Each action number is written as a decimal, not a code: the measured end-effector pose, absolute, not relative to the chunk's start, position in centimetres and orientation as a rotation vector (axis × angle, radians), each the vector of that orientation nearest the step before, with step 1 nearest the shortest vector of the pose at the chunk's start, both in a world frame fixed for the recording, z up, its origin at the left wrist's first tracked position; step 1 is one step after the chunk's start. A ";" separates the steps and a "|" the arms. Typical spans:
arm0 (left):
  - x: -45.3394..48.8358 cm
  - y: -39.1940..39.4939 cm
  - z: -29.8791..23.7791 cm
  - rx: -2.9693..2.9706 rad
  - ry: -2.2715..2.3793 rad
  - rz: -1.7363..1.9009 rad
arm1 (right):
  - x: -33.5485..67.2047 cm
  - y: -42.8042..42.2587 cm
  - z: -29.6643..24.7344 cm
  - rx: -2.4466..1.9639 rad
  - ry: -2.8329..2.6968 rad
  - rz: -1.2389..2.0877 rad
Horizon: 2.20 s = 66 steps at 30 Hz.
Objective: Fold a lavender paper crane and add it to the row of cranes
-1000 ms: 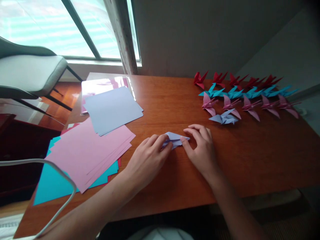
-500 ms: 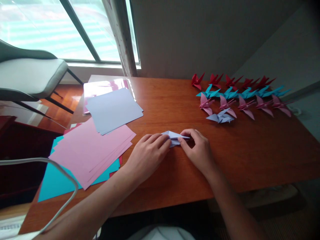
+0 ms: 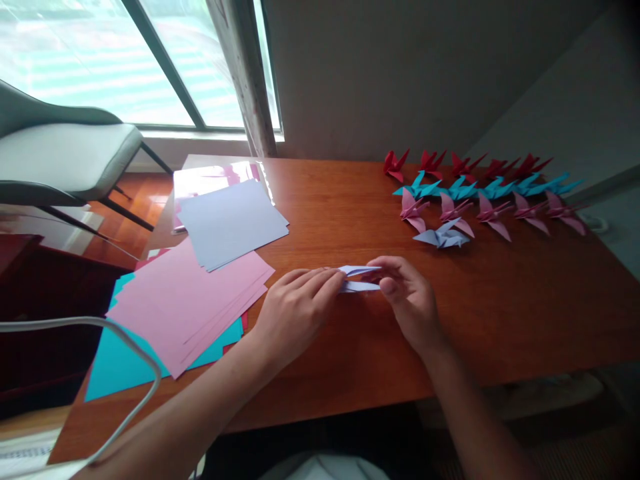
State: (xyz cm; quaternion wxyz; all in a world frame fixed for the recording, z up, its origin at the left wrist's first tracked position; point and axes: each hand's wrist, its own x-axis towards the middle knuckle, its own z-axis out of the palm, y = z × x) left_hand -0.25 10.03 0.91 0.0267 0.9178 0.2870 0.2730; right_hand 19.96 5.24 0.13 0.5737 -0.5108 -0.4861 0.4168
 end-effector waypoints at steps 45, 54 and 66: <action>-0.2 9.9 2.0 2.419 0.950 1.152 | 20.4 5.5 -0.2 -1.263 -1.488 0.525; -0.8 10.4 2.1 2.189 0.748 1.121 | 20.5 3.6 1.4 -1.118 -1.785 0.060; -3.4 13.6 2.0 2.662 0.915 0.447 | 16.2 0.9 0.8 -1.442 -2.171 0.014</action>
